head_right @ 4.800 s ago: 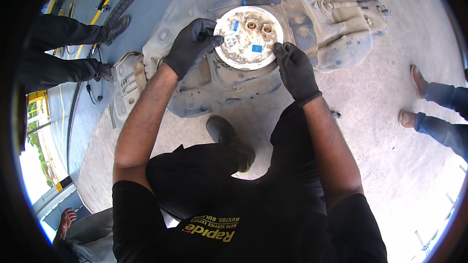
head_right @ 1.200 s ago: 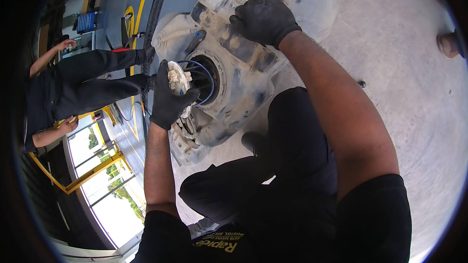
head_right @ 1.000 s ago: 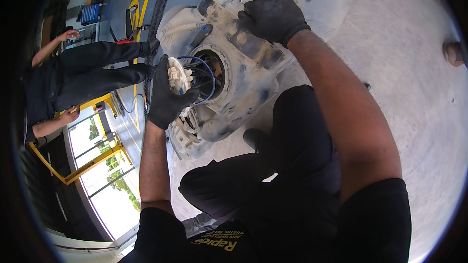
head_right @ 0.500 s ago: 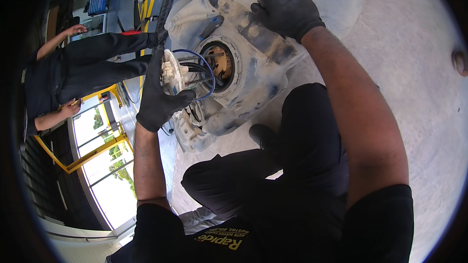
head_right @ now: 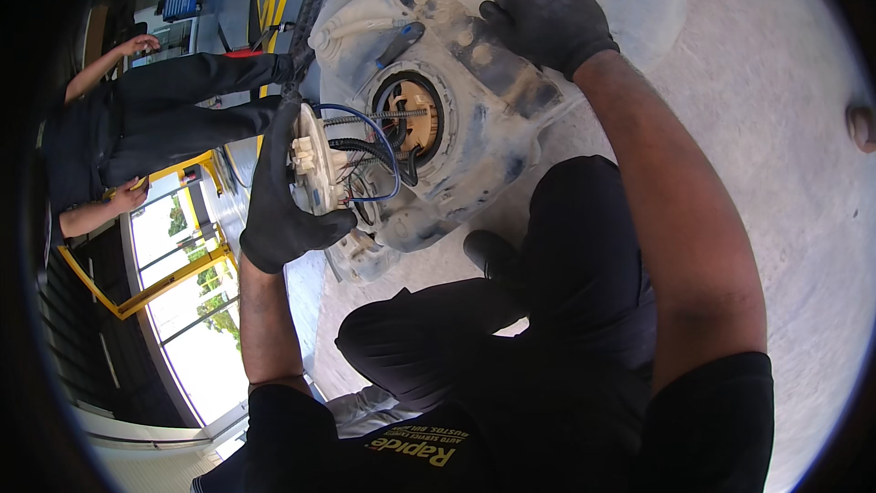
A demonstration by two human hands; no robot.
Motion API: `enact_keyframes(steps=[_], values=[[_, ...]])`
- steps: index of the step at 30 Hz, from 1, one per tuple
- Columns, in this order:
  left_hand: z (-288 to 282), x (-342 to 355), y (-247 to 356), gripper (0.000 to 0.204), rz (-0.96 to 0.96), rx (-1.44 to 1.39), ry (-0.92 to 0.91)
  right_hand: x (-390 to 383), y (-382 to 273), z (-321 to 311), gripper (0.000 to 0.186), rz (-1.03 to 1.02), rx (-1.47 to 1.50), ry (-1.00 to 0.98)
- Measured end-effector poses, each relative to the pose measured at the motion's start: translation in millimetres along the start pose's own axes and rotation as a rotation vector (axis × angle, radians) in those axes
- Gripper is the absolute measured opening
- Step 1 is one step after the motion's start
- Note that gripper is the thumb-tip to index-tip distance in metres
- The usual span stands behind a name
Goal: The person retrieves a hammer and punch from a tool chest, then uses them to loosen and remove a circular access cover on a vehicle fuel tank. The person then removes the fuel pump assembly from the tank.
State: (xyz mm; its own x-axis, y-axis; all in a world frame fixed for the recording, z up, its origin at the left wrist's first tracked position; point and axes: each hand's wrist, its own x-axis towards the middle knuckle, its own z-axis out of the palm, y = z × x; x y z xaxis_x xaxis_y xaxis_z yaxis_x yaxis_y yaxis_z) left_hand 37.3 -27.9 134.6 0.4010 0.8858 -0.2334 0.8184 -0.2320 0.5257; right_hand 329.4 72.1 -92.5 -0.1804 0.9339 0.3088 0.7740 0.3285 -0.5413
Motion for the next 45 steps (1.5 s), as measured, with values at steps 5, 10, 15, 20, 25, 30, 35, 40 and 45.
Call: enact_keyframes(steps=[5, 10, 15, 20, 25, 30, 35, 40, 45], values=[[-3, -8, 10, 0.133, 0.079, 0.117, -0.015, 1, 0, -1, 0.035, -0.005, -0.005, 0.007], [-9, -22, 25, 0.134, 0.167, 0.295, 0.028, 1, -1, 3, 0.035, 0.002, -0.013, 0.024], [-13, -31, 41, 0.134, 0.185, 0.379, 0.035, 2, -2, -1, 0.035, 0.007, 0.009, -0.013], [-13, -47, 48, 0.143, 0.140, 0.419, 0.022, 0, 1, 3, 0.035, -0.001, 0.017, 0.023], [-17, -51, 49, 0.146, 0.149, 0.414, 0.060, 0, 2, 4, 0.035, -0.035, 0.013, 0.057], [-48, -54, 32, 0.149, 0.080, 0.261, 0.050, -1, 2, 2, 0.035, -0.040, 0.015, 0.048], [-81, -41, 25, 0.153, 0.167, 0.265, -0.014, -2, 3, 7, 0.035, -0.062, 0.041, 0.101], [-95, -38, 19, 0.146, 0.082, 0.073, 0.032, -2, 4, 8, 0.034, -0.065, 0.063, 0.109], [-122, -58, 3, 0.134, -0.010, 0.171, 0.020, -2, 3, 7, 0.035, -0.055, 0.044, 0.077]])
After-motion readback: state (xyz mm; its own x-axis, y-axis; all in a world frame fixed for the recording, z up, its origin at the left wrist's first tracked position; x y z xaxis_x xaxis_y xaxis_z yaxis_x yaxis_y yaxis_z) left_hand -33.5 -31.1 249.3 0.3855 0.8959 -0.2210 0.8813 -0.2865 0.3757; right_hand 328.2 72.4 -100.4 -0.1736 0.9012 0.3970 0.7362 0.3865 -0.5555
